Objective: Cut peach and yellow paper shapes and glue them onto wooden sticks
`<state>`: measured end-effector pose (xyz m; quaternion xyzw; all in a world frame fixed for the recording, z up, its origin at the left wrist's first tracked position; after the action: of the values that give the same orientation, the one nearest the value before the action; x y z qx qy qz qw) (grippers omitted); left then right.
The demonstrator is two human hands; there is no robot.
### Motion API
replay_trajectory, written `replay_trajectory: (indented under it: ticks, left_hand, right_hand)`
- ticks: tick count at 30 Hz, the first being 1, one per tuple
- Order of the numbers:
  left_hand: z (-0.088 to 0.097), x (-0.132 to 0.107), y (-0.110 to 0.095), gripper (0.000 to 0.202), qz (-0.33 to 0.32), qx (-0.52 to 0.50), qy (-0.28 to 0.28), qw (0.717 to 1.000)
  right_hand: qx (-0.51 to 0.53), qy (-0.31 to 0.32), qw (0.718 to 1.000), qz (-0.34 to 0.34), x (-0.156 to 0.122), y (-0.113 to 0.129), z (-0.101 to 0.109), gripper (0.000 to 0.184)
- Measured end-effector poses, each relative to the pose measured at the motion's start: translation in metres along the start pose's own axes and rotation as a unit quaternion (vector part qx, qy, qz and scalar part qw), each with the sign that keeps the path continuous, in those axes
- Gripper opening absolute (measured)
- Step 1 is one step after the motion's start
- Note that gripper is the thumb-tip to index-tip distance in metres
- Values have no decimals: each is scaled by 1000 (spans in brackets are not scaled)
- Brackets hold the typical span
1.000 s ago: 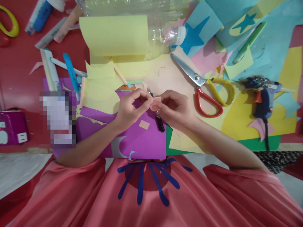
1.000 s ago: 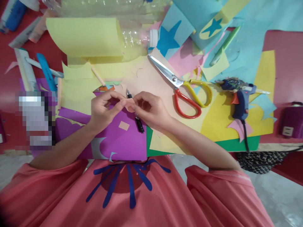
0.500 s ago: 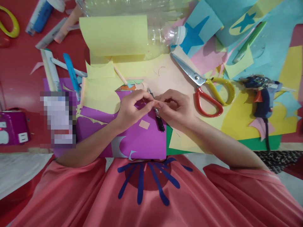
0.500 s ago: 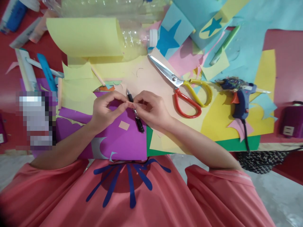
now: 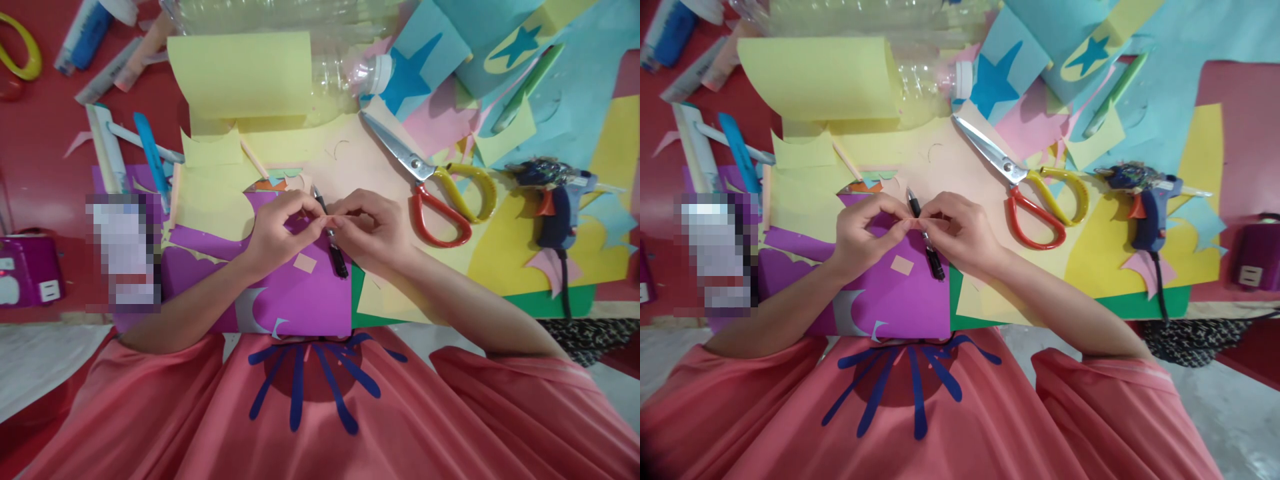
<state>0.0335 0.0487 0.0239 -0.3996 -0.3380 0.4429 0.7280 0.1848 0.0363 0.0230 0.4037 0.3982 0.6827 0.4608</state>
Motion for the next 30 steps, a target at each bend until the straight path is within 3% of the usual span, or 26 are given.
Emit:
replay_trajectory:
  ticks: [9, 17, 30]
  left_hand:
    - [1, -1, -1, 15, -7, -21, -10, 1000]
    - [2, 0, 1, 15, 25, -61, -23, 998]
    - [2, 1, 5, 14, 28, -63, -28, 997]
  right_hand:
    - [6, -3, 1000, 9, 0, 1, -1, 11]
    - [18, -12, 999, -40, -2, -4, -1, 12]
    - [17, -4, 999, -51, -1, -6, -1, 14]
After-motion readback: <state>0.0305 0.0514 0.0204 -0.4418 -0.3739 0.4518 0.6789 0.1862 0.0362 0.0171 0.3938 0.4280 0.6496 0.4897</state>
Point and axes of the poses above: each hand's wrist, its own x-axis towards the middle knuckle, its own z-axis out of the back of the hand, y = z × x, the point moved 5 cm from there along x, towards the middle knuckle
